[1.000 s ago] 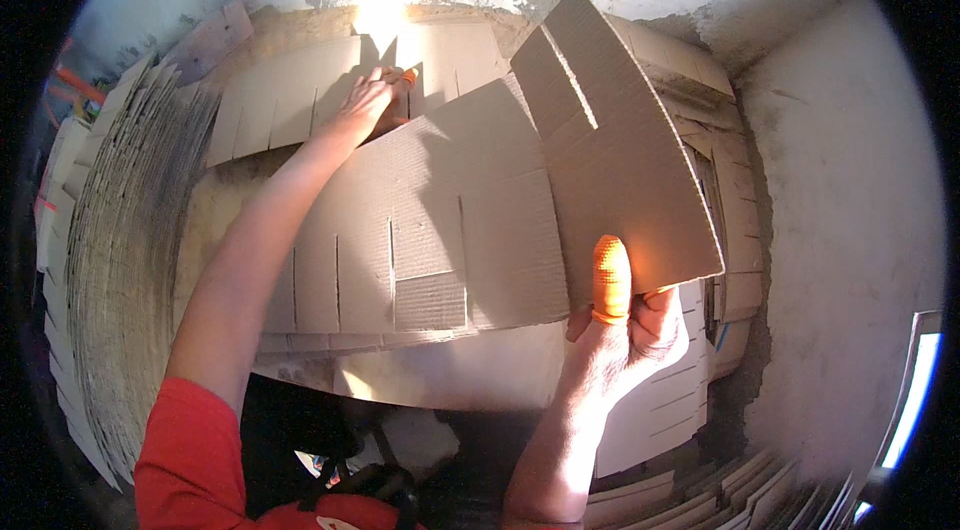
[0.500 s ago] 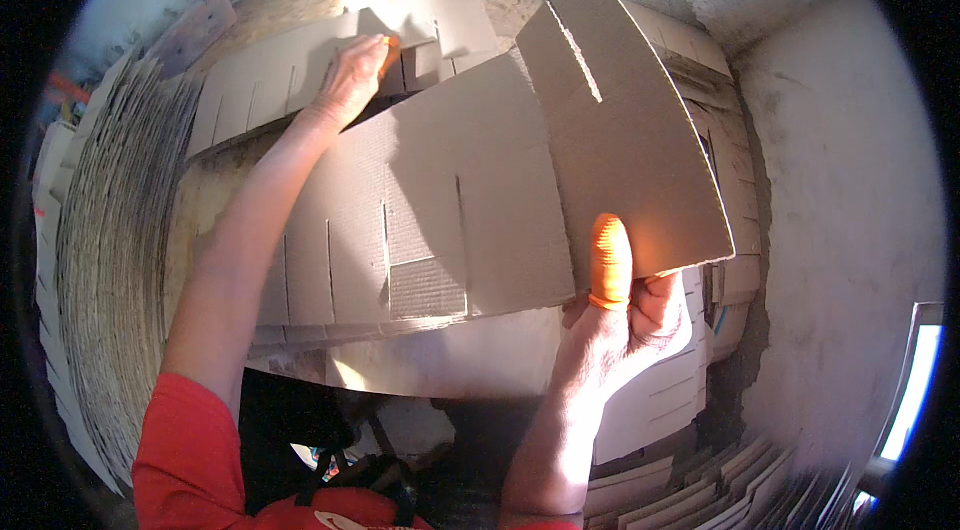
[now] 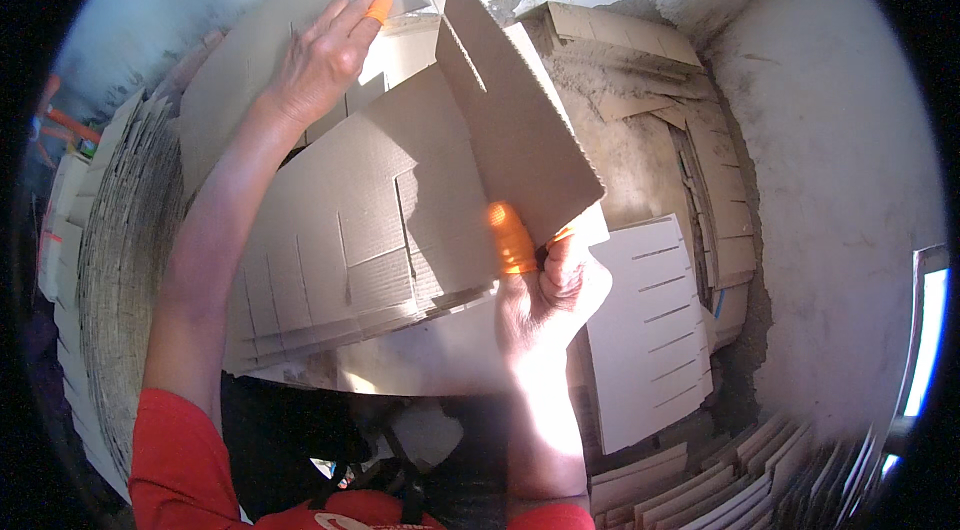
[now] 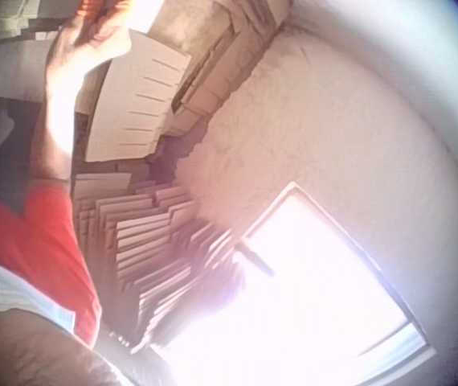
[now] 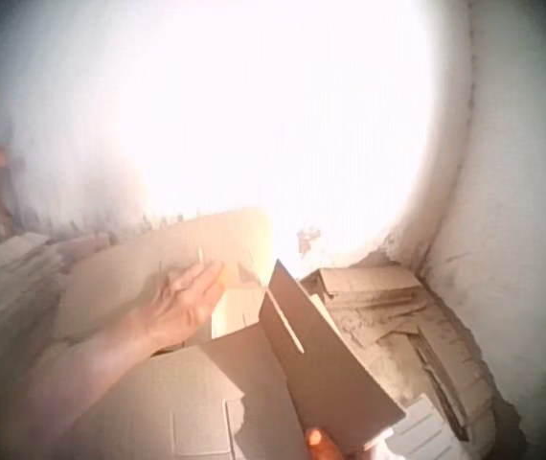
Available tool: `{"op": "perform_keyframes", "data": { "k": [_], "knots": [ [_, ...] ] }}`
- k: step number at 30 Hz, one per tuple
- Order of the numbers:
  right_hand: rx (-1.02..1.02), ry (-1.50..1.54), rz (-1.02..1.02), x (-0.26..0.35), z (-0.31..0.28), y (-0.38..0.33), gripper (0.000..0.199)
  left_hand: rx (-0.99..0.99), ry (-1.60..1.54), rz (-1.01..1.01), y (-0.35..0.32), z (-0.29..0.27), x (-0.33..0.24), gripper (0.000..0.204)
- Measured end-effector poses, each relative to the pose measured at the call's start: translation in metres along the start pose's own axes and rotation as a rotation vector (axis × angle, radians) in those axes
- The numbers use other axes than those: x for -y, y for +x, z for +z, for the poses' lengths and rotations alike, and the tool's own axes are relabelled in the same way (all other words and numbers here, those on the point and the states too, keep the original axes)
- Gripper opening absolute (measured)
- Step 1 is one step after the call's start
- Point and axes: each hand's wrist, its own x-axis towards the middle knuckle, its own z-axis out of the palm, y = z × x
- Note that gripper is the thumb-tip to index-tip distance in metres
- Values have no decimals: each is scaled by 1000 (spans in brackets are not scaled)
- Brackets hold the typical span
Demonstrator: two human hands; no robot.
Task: The person uses a utility knife to cut slits into flat cardboard sheets and then folds them into accordion-like structures. The finished pieces are stacked on the floor beside the work area.
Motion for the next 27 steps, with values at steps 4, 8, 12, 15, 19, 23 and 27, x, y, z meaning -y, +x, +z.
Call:
{"op": "perform_keyframes", "data": {
  "k": [4, 8, 12, 15, 19, 23, 27],
  "knots": [
    [10, -1, 3, -2, 3, 0, 14, -2, -25, 24, 4, -14, -11, 17],
    [6, -24, -25, -4, 4, -1, 17, 1, -87, -17, 5, -28, -22, 16],
    [11, 54, 48, 1, 6, -2, 20, -40, -70, -69, -4, -29, -16, 18],
    [35, 55, 0, -1, 7, -2, 22, -73, -58, -41, -5, -33, -13, 21],
    [69, 16, 57, 2, 5, -3, 26, -36, -123, -20, -4, -50, -28, 35],
    [37, -57, -78, 3, 10, -2, 41, -83, -143, 69, 0, -70, -42, 31],
    [-5, -97, -128, 4, 13, -4, 56, -76, -259, 63, 5, -96, -62, 45]
  ]
}}
